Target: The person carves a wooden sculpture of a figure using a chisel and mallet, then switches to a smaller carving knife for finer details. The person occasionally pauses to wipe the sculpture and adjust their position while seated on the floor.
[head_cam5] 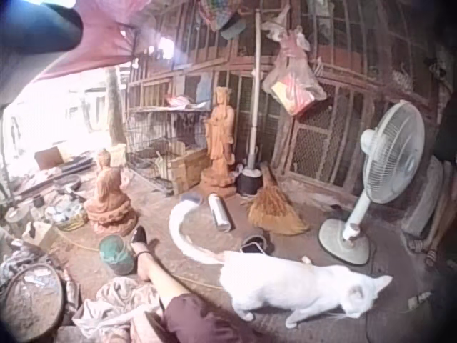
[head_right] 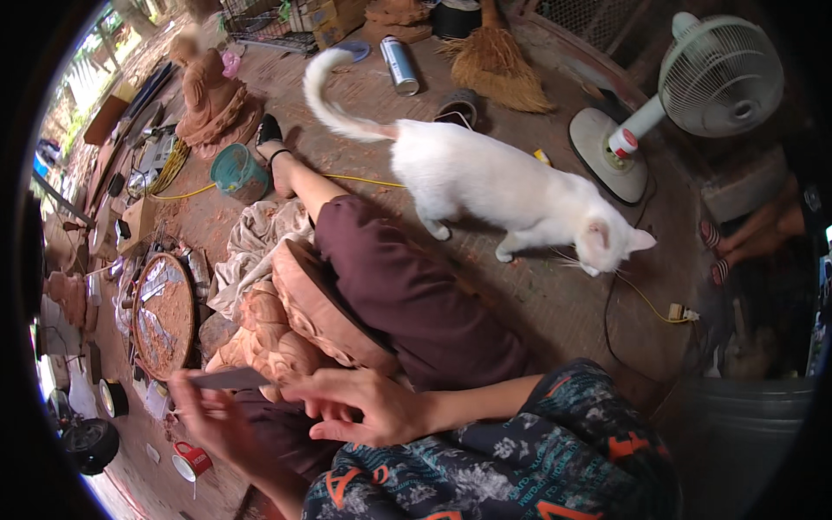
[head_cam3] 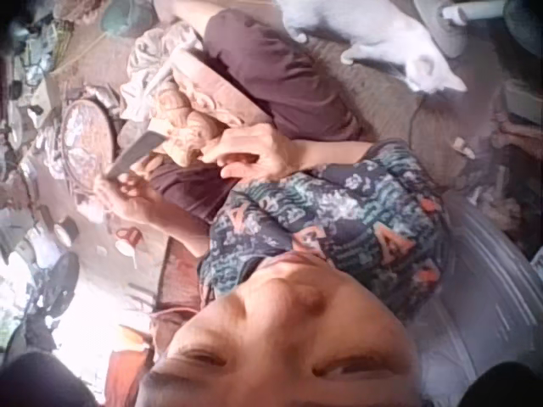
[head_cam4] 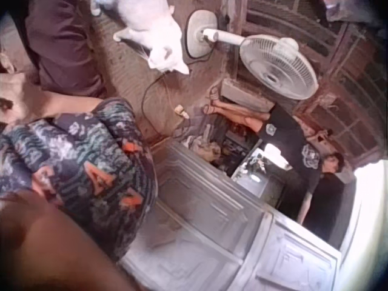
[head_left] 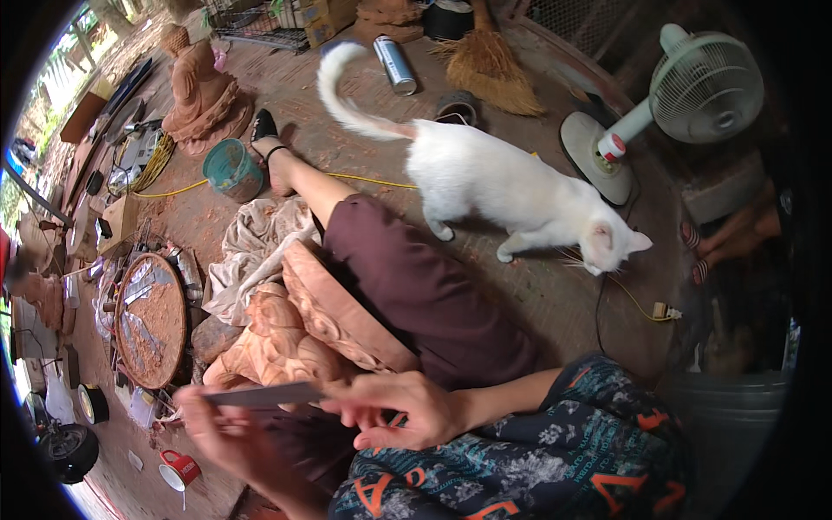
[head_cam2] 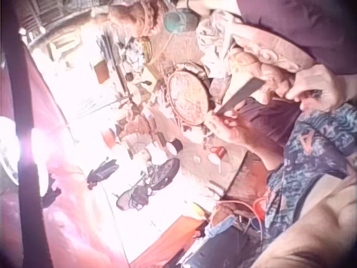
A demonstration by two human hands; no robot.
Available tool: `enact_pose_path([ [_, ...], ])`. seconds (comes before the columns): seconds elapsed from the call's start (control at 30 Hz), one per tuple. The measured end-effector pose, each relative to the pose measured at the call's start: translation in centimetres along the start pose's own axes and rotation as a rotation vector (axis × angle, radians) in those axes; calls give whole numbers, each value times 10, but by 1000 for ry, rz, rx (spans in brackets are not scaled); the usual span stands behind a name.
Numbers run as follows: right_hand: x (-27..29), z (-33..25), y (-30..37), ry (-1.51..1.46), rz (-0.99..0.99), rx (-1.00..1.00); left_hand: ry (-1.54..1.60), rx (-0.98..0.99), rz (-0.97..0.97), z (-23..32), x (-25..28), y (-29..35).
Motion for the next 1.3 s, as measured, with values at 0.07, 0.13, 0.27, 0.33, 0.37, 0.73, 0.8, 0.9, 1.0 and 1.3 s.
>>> enact_pose_path([
  [0.07, 2, 9, 5, -190, -41, -180, 143, 355, -77, -19, -17, 63],
  [0.13, 8, 7, 5, -363, -30, -165, 147, 511, -281, -18, -31, 106],
  [0.27, 14, 7, 15, -367, 27, -145, 269, 703, -335, -23, -34, 142],
  [0.33, 26, -7, 15, -138, 55, -62, 310, 750, -373, -28, -33, 144],
  [0.37, 27, -6, 16, -99, 55, -50, 306, 757, -393, -28, -32, 144],
  [0.73, 36, -10, 12, 75, 270, -14, -260, -455, -378, 25, -20, 135],
  [0.8, 29, -8, 10, 255, 339, 121, -268, -587, -701, 32, -25, 151],
  [0.9, 15, -12, 11, 570, 362, 580, -220, -846, -691, 31, -47, 171],
  [1.0, 13, -7, 16, 713, 252, 615, -336, -656, -579, 22, -60, 166],
  [1.3, -4, 49, 39, -18, 164, -440, -504, -359, -295, -5, -17, 135],
])
Point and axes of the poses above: each hand's wrist, its own y-axis away from the middle knuckle, its own x-axis out of the back of the hand, z = x × y, the point moved 5 cm from there along -y, towards the middle knuckle, and after that the axes turned 14 degrees about z, right-handed, at the moved point
